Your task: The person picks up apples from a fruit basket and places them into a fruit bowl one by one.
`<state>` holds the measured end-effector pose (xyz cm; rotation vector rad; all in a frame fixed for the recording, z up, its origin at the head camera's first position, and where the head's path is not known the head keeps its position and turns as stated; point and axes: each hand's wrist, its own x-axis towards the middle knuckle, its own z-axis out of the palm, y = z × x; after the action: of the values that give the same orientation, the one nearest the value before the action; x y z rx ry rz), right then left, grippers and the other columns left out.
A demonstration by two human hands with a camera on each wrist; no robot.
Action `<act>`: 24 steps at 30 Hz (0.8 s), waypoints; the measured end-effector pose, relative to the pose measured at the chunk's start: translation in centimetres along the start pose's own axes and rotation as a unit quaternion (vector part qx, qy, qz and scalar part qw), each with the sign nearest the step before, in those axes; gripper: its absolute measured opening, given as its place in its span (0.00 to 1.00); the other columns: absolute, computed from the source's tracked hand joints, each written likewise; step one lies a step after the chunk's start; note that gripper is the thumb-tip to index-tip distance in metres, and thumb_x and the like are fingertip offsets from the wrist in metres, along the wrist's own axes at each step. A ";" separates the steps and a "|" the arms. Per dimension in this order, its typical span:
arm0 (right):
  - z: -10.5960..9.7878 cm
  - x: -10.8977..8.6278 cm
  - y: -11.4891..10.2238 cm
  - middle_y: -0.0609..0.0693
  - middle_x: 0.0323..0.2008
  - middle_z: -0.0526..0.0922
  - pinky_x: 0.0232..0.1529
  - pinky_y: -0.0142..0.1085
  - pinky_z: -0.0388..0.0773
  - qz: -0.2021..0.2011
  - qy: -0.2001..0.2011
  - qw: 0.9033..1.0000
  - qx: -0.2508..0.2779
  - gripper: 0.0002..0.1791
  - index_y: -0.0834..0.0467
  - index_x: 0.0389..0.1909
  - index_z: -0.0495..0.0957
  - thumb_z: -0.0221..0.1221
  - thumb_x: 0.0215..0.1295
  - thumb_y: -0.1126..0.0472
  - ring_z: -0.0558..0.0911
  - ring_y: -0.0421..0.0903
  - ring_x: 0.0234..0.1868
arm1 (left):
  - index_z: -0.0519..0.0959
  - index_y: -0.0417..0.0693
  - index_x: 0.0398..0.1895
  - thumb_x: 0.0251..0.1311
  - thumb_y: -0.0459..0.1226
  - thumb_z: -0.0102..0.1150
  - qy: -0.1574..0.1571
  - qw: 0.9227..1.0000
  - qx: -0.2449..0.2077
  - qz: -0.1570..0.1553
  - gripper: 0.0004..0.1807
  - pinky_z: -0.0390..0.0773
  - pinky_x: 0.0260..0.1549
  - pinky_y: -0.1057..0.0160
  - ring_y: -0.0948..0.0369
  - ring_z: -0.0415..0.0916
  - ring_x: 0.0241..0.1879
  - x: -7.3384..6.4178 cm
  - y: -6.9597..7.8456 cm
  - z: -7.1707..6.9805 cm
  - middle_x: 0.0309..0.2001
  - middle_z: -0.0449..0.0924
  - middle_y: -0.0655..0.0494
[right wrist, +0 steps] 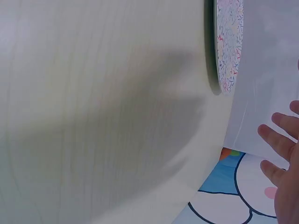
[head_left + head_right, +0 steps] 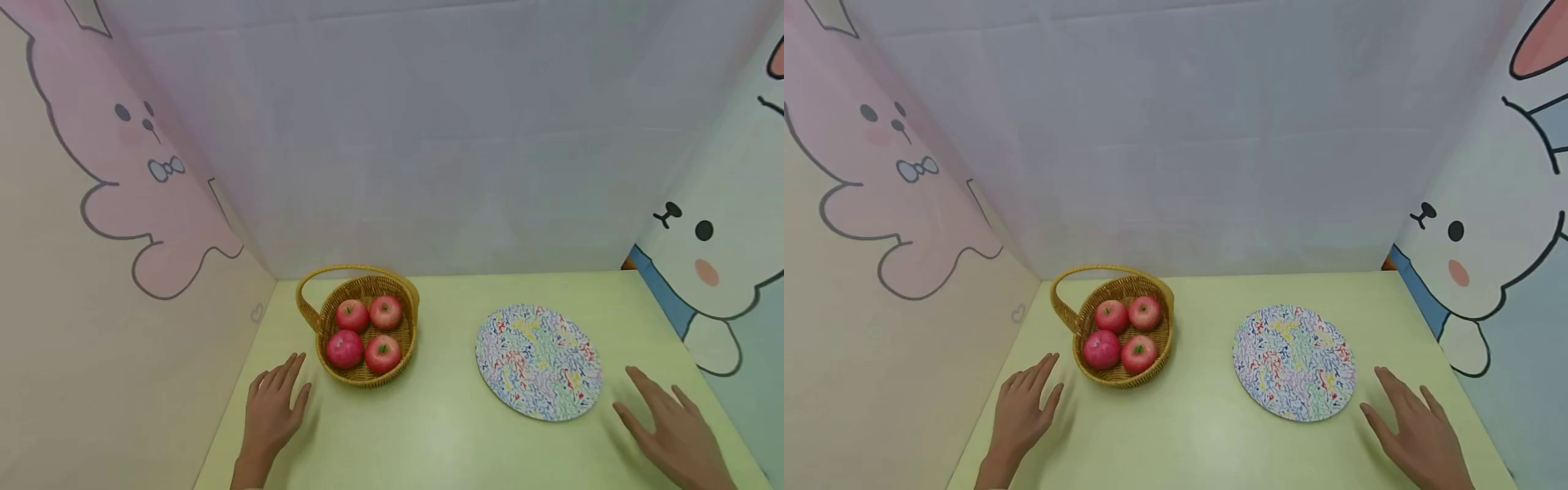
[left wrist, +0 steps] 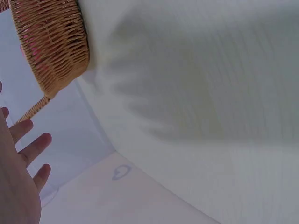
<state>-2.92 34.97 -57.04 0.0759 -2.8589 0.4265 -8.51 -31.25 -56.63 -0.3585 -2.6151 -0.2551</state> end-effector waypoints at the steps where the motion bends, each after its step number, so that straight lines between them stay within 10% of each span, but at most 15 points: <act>1: 0.0 0.1 -0.3 0.74 0.62 0.78 0.86 0.56 0.34 -0.002 0.007 1.000 0.009 0.41 0.66 0.75 0.64 0.67 0.69 0.49 0.78 0.72 0.58 | 0.71 0.52 0.76 0.62 0.44 0.67 0.010 1.000 -0.006 0.005 0.37 0.71 0.61 0.35 0.42 0.80 0.58 0.3 0.1 0.2 0.67 0.80 0.45; 9: 0.9 1.3 -2.6 0.72 0.56 0.83 0.62 0.67 0.68 -0.013 0.022 0.998 0.065 0.33 0.63 0.71 0.72 0.67 0.70 0.54 0.80 0.73 0.54 | 0.73 0.48 0.74 0.62 0.44 0.68 0.020 0.999 -0.035 0.013 0.35 0.72 0.59 0.36 0.42 0.75 0.62 2.1 1.6 1.5 0.68 0.79 0.45; 15: 1.7 2.6 -5.0 0.67 0.58 0.84 0.52 0.62 0.74 -0.024 0.028 0.991 0.130 0.24 0.63 0.64 0.78 0.66 0.71 0.59 0.80 0.69 0.56 | 0.75 0.48 0.72 0.63 0.46 0.70 0.015 0.999 -0.049 0.011 0.34 0.76 0.55 0.35 0.42 0.73 0.64 3.6 2.6 2.0 0.68 0.78 0.44; 24: 4.1 2.4 -8.4 0.56 0.57 0.87 0.52 0.13 0.66 -0.031 0.056 0.972 0.226 0.20 0.59 0.62 0.81 0.65 0.71 0.66 0.71 0.19 0.56 | 0.73 0.47 0.73 0.65 0.48 0.69 -0.034 0.997 -0.067 0.000 0.35 0.77 0.56 0.33 0.41 0.69 0.68 4.9 3.7 3.2 0.70 0.75 0.41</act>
<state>-5.48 25.69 -57.83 0.2143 -2.5864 1.0237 -12.97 -25.92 -56.52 -0.4208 -2.6719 -0.4267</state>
